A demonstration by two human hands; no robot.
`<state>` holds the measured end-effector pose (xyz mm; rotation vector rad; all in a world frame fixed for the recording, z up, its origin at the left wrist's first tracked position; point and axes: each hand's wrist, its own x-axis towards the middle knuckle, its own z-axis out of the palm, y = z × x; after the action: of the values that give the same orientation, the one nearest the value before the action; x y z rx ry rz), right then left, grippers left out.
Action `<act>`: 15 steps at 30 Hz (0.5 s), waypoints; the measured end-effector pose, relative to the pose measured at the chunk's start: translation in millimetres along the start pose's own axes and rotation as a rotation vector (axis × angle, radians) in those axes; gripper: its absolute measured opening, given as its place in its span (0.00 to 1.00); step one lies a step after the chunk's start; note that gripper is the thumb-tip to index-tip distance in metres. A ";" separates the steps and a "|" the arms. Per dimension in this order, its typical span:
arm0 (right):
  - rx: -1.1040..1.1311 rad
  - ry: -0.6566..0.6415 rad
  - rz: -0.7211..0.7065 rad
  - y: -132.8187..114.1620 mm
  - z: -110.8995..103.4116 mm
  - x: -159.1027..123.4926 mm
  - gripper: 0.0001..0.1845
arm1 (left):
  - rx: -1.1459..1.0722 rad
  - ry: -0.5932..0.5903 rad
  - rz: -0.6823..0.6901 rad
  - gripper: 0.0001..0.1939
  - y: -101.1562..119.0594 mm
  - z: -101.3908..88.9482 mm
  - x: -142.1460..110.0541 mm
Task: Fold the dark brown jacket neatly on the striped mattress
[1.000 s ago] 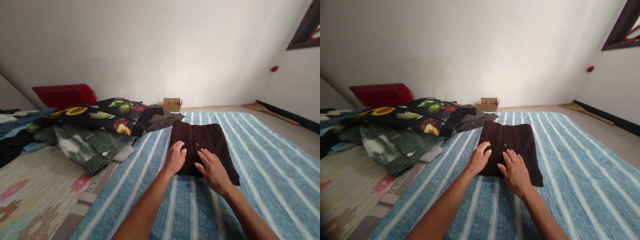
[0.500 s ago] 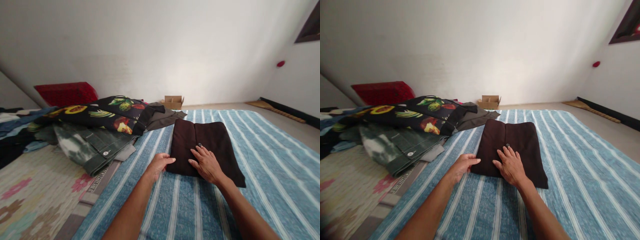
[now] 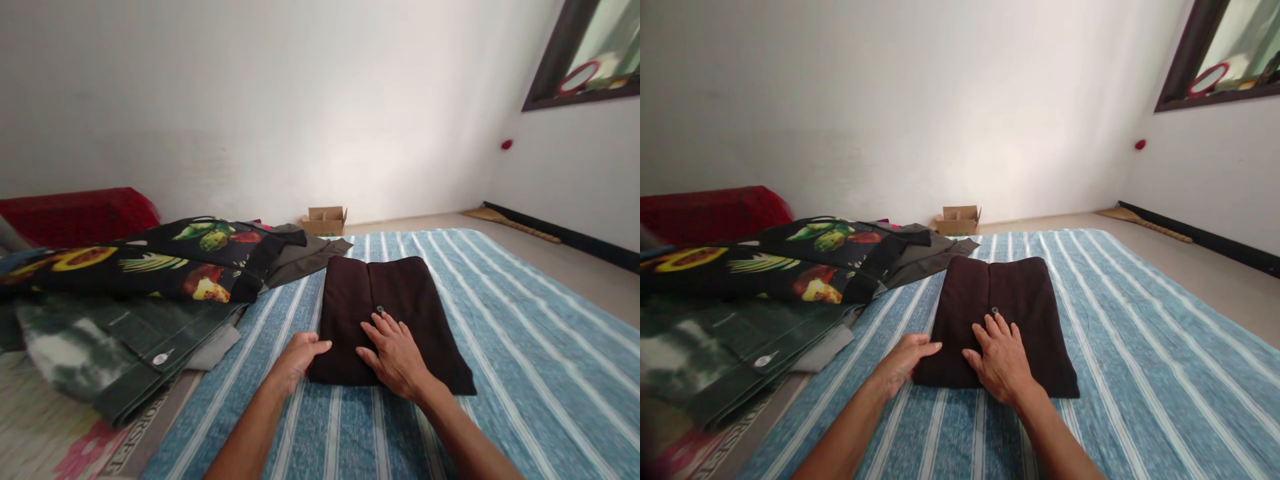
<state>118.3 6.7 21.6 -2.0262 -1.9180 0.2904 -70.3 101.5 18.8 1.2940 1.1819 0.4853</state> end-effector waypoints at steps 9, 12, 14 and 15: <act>0.054 -0.033 -0.017 -4.8 -11.2 5.7 0.28 | 0.263 0.181 0.122 0.20 25.1 -2.3 37.2; 0.076 -0.068 -0.102 9.9 -25.4 20.7 0.25 | 0.380 0.296 0.189 0.17 32.7 -0.9 56.5; 0.052 -0.076 -0.124 27.3 -34.1 37.3 0.22 | 0.410 0.339 0.205 0.16 37.2 -1.3 69.2; 0.028 -0.076 -0.115 37.1 -37.4 47.1 0.21 | 0.426 0.363 0.213 0.15 39.9 -1.8 75.9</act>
<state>169.9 48.5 46.0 -1.9041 -2.0556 0.3677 -29.9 176.9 25.4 1.7608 1.5113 0.6677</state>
